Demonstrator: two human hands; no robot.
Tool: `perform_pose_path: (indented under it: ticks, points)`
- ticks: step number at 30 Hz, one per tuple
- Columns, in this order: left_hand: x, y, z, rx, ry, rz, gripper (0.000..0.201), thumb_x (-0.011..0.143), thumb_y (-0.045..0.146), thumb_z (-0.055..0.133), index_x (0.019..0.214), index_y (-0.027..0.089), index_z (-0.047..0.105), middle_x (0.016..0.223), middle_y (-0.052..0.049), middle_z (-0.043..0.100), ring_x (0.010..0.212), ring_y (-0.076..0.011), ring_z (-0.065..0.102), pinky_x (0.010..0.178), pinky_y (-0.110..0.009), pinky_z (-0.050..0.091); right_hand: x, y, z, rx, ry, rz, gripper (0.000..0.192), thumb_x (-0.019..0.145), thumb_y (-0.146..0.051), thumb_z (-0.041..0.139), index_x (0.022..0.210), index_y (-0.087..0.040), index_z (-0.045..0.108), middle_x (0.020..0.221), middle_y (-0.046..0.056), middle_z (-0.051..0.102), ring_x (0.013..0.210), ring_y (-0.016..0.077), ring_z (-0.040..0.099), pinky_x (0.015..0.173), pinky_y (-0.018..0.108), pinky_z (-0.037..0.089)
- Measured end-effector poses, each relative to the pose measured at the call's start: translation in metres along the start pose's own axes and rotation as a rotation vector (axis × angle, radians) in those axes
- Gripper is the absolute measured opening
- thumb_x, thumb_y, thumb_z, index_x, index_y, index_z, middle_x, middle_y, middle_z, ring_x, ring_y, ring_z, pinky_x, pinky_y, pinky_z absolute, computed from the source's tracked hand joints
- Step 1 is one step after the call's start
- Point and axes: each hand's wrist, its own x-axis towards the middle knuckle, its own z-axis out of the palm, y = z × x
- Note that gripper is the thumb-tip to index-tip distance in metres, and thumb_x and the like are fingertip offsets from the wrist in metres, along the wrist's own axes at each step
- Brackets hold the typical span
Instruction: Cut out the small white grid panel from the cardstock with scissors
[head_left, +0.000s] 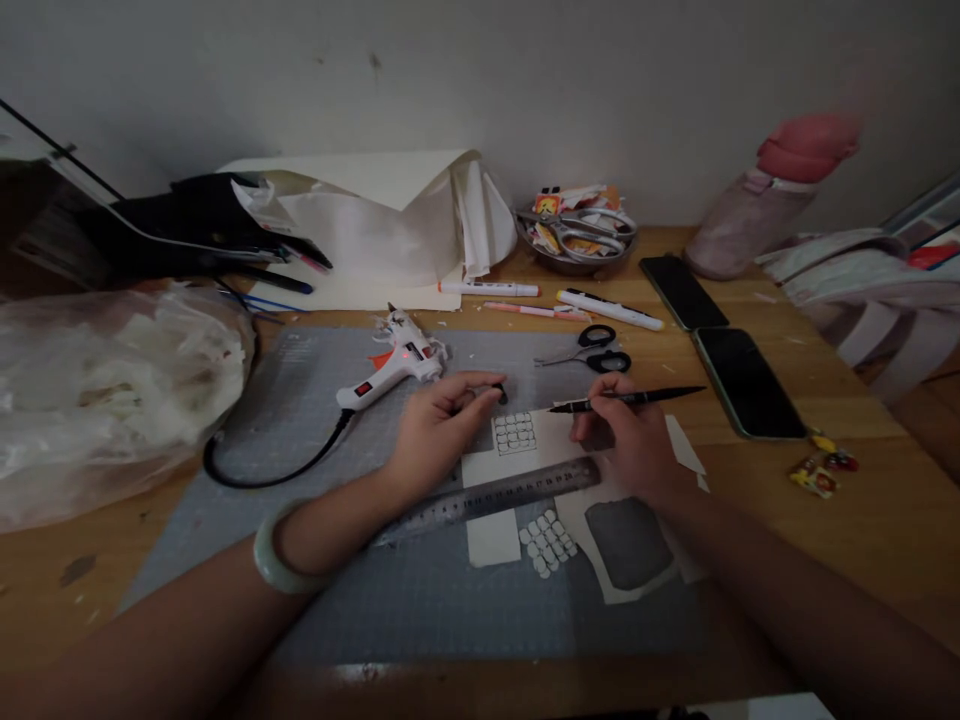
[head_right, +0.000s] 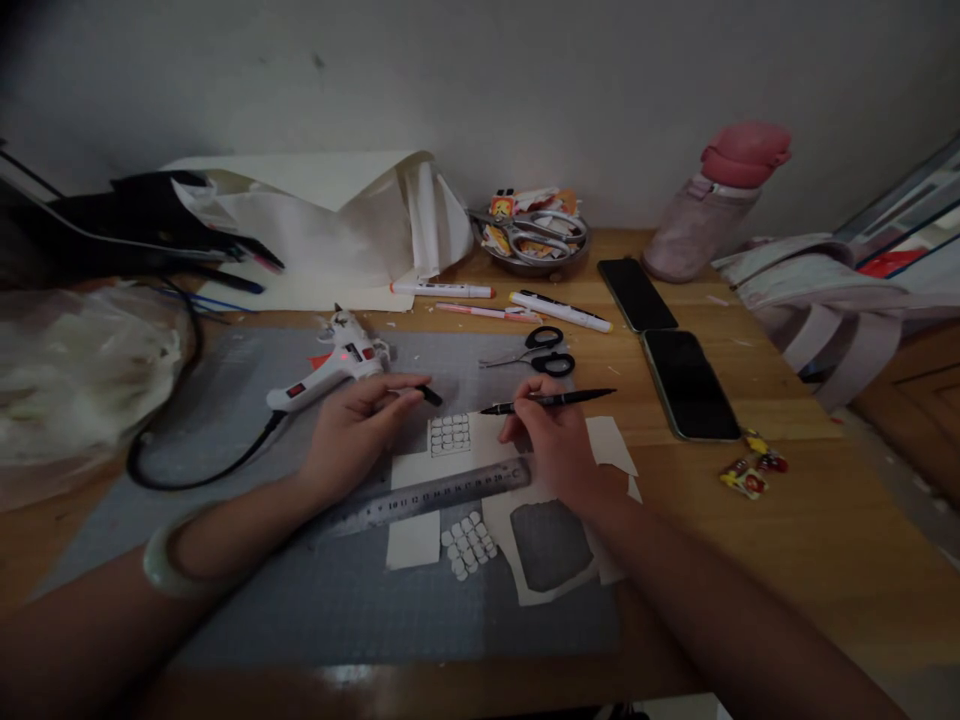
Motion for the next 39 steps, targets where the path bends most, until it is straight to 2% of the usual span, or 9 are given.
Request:
perform_pose_path:
  ticks: [2,5,14,20,23,25,29,31,39]
  points:
    - [0.001,0.0,-0.001,-0.013,0.008,-0.026,0.026,0.08,0.033,0.062,0.097,0.017,0.073,0.042,0.008,0.043,0.038,-0.0075,0.033,0.039,-0.02,0.021,0.004,-0.003,0.001,0.044,0.034,0.086,0.019,0.066,-0.037,0.056,0.073,-0.024,0.043,0.045,-0.006,0.055,0.047,0.0142,0.054,0.051,0.026,0.043]
    - [0.001,-0.003,-0.001,-0.01,-0.035,-0.035,0.026,0.081,0.035,0.061,0.097,0.017,0.072,0.043,0.008,0.038,0.04,-0.0081,0.031,0.04,-0.021,0.02,0.005,-0.004,0.001,0.051,0.029,0.108,0.02,0.065,-0.037,0.056,0.074,-0.024,0.044,0.046,-0.006,0.055,0.048,0.0144,0.055,0.051,0.025,0.042]
    - [0.001,-0.001,0.003,-0.064,-0.017,0.005,0.013,0.082,0.03,0.059,0.09,0.021,0.065,0.067,0.003,0.057,0.051,-0.0092,0.042,0.047,-0.021,0.034,0.0,-0.004,0.001,-0.037,-0.082,0.013,0.02,0.072,-0.037,0.058,0.075,-0.022,0.046,0.051,-0.004,0.056,0.051,0.0131,0.054,0.05,0.025,0.041]
    - [0.005,0.0,0.005,-0.26,-0.026,-0.06,0.014,0.082,0.031,0.058,0.089,0.019,0.056,0.07,0.004,0.056,0.045,-0.006,0.042,0.042,-0.019,0.031,0.003,-0.005,0.002,0.028,-0.078,0.037,0.032,0.067,-0.048,0.067,0.078,-0.021,0.052,0.056,-0.003,0.059,0.052,0.0124,0.054,0.049,0.025,0.041]
    - [0.005,0.0,0.005,-0.288,-0.021,-0.08,0.014,0.082,0.03,0.058,0.09,0.019,0.054,0.069,0.005,0.056,0.044,-0.0056,0.043,0.042,-0.018,0.031,0.005,-0.004,0.0,0.035,-0.097,0.07,0.04,0.068,-0.058,0.066,0.073,-0.022,0.052,0.05,-0.005,0.052,0.044,0.0108,0.047,0.043,0.024,0.035]
    - [0.005,0.0,0.005,-0.295,-0.005,-0.093,0.013,0.082,0.03,0.057,0.089,0.019,0.053,0.068,0.005,0.056,0.044,-0.0055,0.043,0.042,-0.018,0.031,0.005,-0.005,-0.002,0.048,-0.183,0.115,0.043,0.069,-0.062,0.063,0.065,-0.021,0.051,0.045,-0.006,0.046,0.039,0.0092,0.04,0.039,0.024,0.028]
    - [0.004,0.001,0.005,-0.301,-0.004,-0.106,0.011,0.083,0.029,0.056,0.089,0.02,0.053,0.066,0.006,0.054,0.044,-0.0057,0.042,0.042,-0.018,0.032,0.003,-0.009,-0.01,0.095,-0.573,0.269,0.044,0.068,-0.056,0.065,0.052,-0.019,0.048,0.042,-0.004,0.043,0.037,0.0074,0.033,0.039,0.024,0.019]
    - [0.004,0.001,0.005,-0.312,-0.016,-0.094,0.01,0.084,0.029,0.056,0.089,0.02,0.053,0.063,0.006,0.053,0.043,-0.006,0.042,0.042,-0.018,0.031,0.001,-0.009,-0.013,0.06,-0.702,0.322,0.04,0.068,-0.051,0.066,0.052,-0.017,0.051,0.042,-0.004,0.044,0.039,0.0068,0.031,0.04,0.024,0.017]
    - [0.005,0.002,0.005,-0.308,-0.007,-0.079,0.014,0.084,0.033,0.056,0.089,0.021,0.053,0.063,0.006,0.053,0.043,-0.0067,0.042,0.044,-0.019,0.031,0.001,-0.006,-0.015,-0.027,-0.792,0.342,0.034,0.07,-0.043,0.063,0.053,-0.016,0.053,0.044,-0.005,0.043,0.04,0.0062,0.031,0.04,0.023,0.016]
